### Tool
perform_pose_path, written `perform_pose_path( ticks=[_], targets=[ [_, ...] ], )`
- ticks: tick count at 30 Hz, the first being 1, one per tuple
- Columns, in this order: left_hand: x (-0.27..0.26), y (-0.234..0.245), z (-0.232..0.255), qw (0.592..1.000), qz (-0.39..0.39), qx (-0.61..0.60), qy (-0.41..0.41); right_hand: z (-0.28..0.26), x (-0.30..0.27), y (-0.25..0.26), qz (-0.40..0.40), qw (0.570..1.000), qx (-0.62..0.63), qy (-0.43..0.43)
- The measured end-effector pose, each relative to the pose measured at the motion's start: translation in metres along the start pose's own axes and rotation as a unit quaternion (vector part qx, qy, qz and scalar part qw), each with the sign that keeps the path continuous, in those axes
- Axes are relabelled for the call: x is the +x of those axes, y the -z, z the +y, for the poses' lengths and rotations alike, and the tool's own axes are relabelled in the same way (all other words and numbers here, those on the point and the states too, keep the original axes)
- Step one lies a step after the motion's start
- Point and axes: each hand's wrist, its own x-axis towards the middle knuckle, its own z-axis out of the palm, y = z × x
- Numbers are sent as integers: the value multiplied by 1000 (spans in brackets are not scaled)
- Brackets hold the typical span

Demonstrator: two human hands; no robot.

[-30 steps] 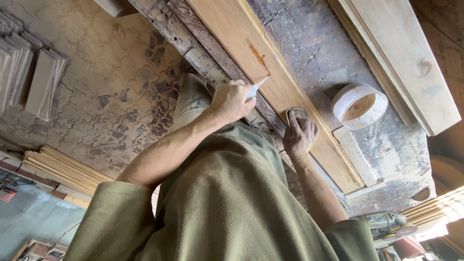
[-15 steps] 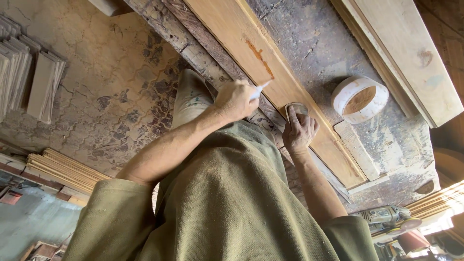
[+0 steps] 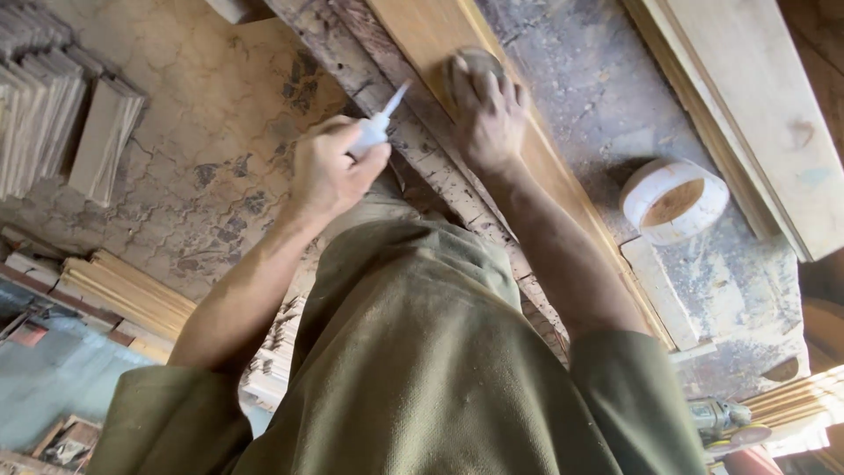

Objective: Filling cracks in a wood plank with adhesive and sawdust, followed by sanding the surface smooth.

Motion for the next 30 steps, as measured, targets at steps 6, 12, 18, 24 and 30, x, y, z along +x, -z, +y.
perform_pose_path(
  ticks=[6, 12, 18, 24, 30],
  targets=[
    [-3, -17, -12, 996, 85, -9, -26, 33, -91, 24, 190, 978, 18, 84],
    [4, -17, 14, 997, 40, -58, 23, 28, -68, 10, 127, 990, 9, 68],
    [4, -49, 2, 1000, 15, 17, -10, 5, -3, 29, 213, 975, 18, 57],
    [21, -87, -15, 994, -33, 72, 78, 53, -171, 32, 111, 994, 7, 8],
    [27, -100, -9, 987, -107, 62, 105, 91, -288, -17, 112, 991, -8, -74]
  ],
)
